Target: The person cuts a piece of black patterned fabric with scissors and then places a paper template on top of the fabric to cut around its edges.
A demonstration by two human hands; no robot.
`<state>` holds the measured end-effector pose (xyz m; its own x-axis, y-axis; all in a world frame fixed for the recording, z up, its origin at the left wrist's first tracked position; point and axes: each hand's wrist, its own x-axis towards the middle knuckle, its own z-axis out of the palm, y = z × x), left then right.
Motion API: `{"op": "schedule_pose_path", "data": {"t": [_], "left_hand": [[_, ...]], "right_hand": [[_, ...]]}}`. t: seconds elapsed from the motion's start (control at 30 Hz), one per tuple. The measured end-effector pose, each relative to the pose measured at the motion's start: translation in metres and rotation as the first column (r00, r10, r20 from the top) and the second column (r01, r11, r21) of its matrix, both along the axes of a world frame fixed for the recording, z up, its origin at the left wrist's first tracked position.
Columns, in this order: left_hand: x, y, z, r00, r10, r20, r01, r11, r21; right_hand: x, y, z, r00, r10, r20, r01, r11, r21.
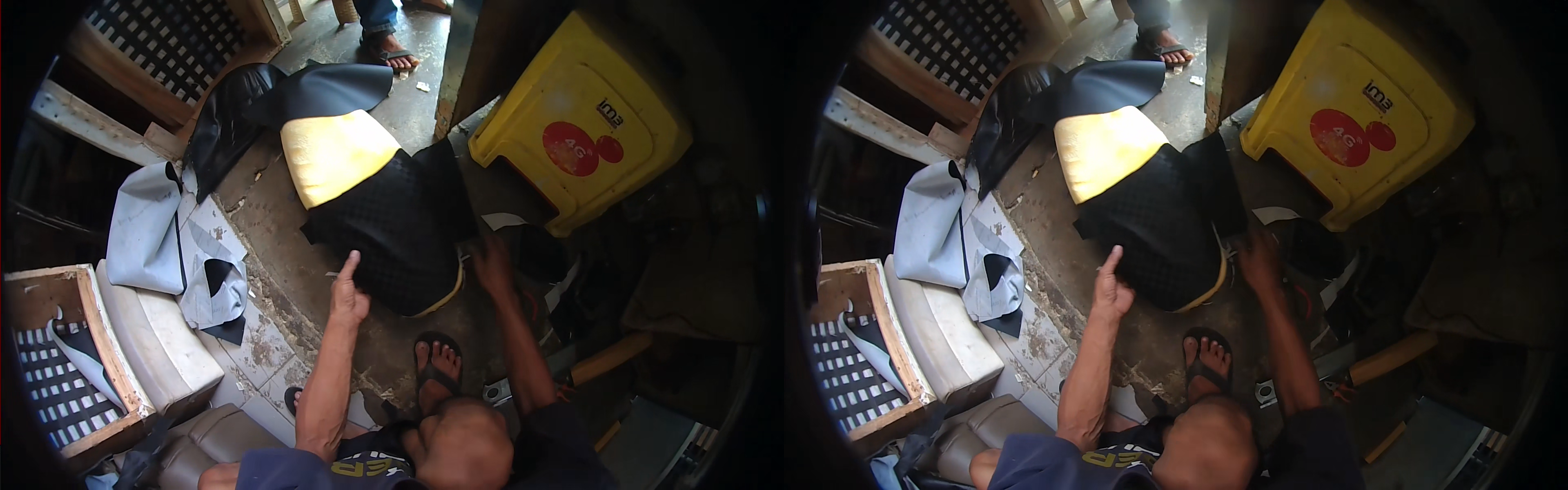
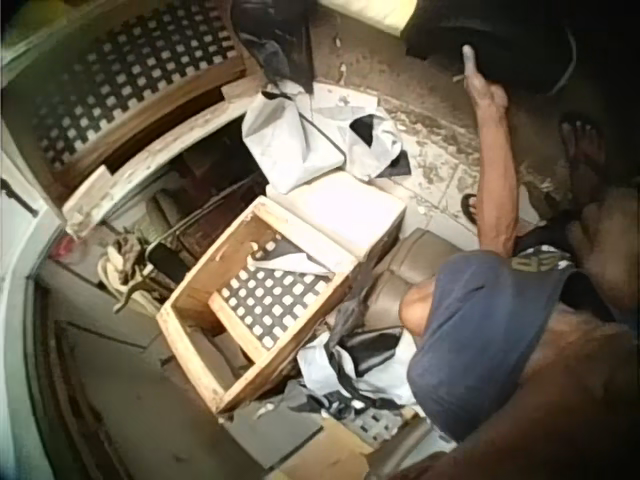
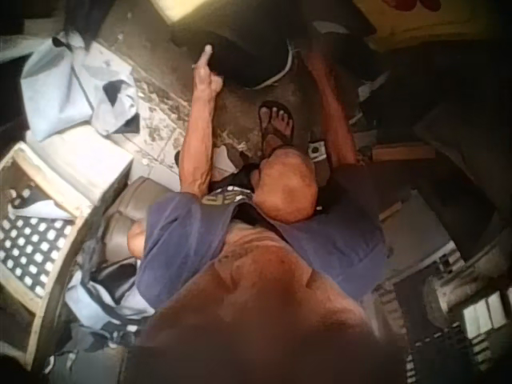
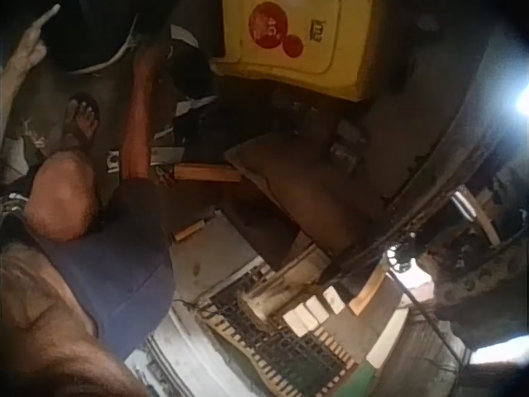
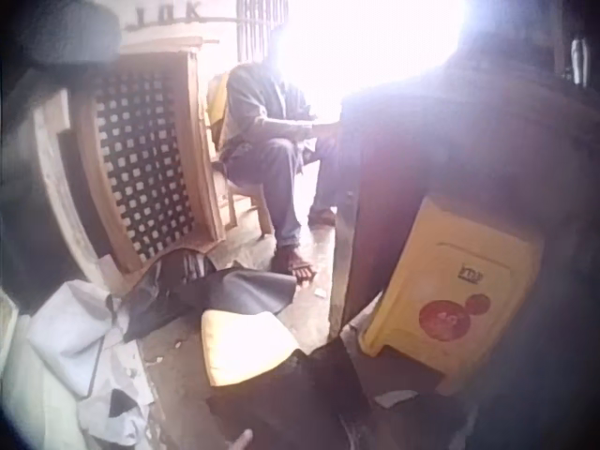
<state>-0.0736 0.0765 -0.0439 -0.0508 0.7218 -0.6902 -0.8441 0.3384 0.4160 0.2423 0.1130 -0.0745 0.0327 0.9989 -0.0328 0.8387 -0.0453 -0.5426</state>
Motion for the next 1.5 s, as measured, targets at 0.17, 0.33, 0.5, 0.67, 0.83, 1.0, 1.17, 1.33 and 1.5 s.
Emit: {"op": "schedule_pose_path", "data": {"t": [0.17,0.33,0.5,0.67,0.83,1.0,1.17,1.33,1.5], "left_hand": [[-0.06,-0.004,0.023,0.991,0.019,-0.135,-0.019,1.0,-0.001],[-0.12,-0.016,0.012,0.941,-0.094,-0.326,0.065,0.993,-0.098],[-0.129,-0.038,0.009,0.703,-0.229,-0.673,0.164,0.973,-0.16],[-0.137,-0.004,0.065,-0.633,-0.153,-0.759,0.303,0.853,-0.425],[-0.082,0.033,0.221,-0.137,0.185,-0.973,0.84,0.542,-0.015],[-0.203,0.047,0.276,-0.524,0.213,-0.824,0.511,0.853,-0.104],[-0.333,-0.031,0.162,-0.726,-0.292,-0.622,-0.163,0.953,-0.257],[-0.222,-0.025,0.051,-0.405,-0.07,-0.912,0.489,0.826,-0.281],[-0.182,0.056,0.023,-0.456,0.011,-0.89,0.591,0.751,-0.294]], "right_hand": [[-0.036,0.053,-0.014,0.904,0.117,0.411,-0.161,0.984,0.074],[0.0,0.111,-0.044,0.939,0.004,0.343,-0.006,1.0,0.004],[0.025,0.122,-0.02,0.937,-0.346,0.049,0.333,0.927,0.17],[-0.017,0.087,0.083,0.778,-0.254,-0.574,0.46,0.853,0.245],[-0.197,0.04,0.217,0.408,0.656,-0.635,-0.342,0.754,0.561],[-0.205,0.023,0.227,0.659,0.63,-0.41,-0.353,0.741,0.571],[-0.228,-0.092,0.122,0.527,0.849,-0.019,-0.847,0.527,0.061],[-0.191,-0.05,0.082,0.464,0.865,0.19,-0.884,0.466,0.034],[-0.151,0.019,0.107,0.569,0.759,0.315,-0.795,0.606,-0.025]]}}
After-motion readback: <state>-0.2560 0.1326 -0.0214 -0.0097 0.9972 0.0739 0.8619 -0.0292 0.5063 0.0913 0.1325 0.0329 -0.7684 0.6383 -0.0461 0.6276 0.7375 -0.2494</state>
